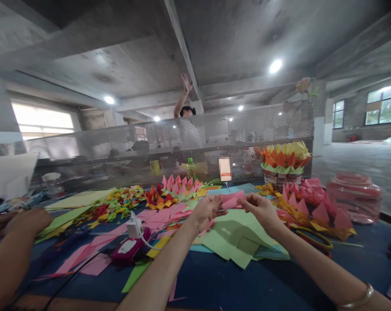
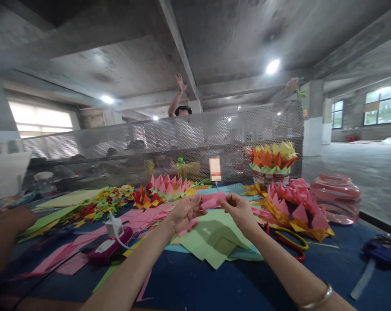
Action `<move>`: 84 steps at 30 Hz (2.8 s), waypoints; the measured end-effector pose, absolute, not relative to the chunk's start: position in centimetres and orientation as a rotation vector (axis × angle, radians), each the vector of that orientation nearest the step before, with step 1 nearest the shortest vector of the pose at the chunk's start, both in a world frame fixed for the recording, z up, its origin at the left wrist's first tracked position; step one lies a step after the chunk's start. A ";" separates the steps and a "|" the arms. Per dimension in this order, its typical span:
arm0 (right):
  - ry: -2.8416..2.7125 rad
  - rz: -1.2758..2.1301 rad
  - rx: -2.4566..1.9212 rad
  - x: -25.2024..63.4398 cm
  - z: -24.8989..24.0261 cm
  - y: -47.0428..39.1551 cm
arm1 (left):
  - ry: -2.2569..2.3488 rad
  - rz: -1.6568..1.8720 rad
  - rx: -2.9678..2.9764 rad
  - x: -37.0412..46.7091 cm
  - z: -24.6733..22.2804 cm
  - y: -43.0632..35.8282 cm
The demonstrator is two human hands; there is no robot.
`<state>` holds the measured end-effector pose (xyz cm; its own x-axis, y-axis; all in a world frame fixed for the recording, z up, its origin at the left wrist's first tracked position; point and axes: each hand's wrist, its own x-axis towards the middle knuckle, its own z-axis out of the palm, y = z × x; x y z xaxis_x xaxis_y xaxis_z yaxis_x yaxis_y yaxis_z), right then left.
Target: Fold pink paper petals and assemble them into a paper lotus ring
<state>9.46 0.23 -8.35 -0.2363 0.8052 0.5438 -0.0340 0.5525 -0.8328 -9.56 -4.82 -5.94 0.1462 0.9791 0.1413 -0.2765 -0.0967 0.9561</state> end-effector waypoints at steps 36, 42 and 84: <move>-1.632 1.019 -0.674 8.7 -9.5 0.4 | 1.068 1.398 1.432 -8.5 -6.8 -4.7; -1.633 0.965 -0.737 8.7 -9.7 0.6 | 1.098 1.386 1.416 -8.4 -6.9 -4.6; -1.676 1.142 -0.575 8.2 -8.4 -1.4 | 1.121 1.397 1.507 -8.4 -7.3 -4.5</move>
<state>8.17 -1.35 -8.38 -0.3989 0.7934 0.4597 -0.1377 0.4438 -0.8855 -8.40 -4.48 -7.33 0.0074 0.9514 0.3079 0.0947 -0.3072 0.9469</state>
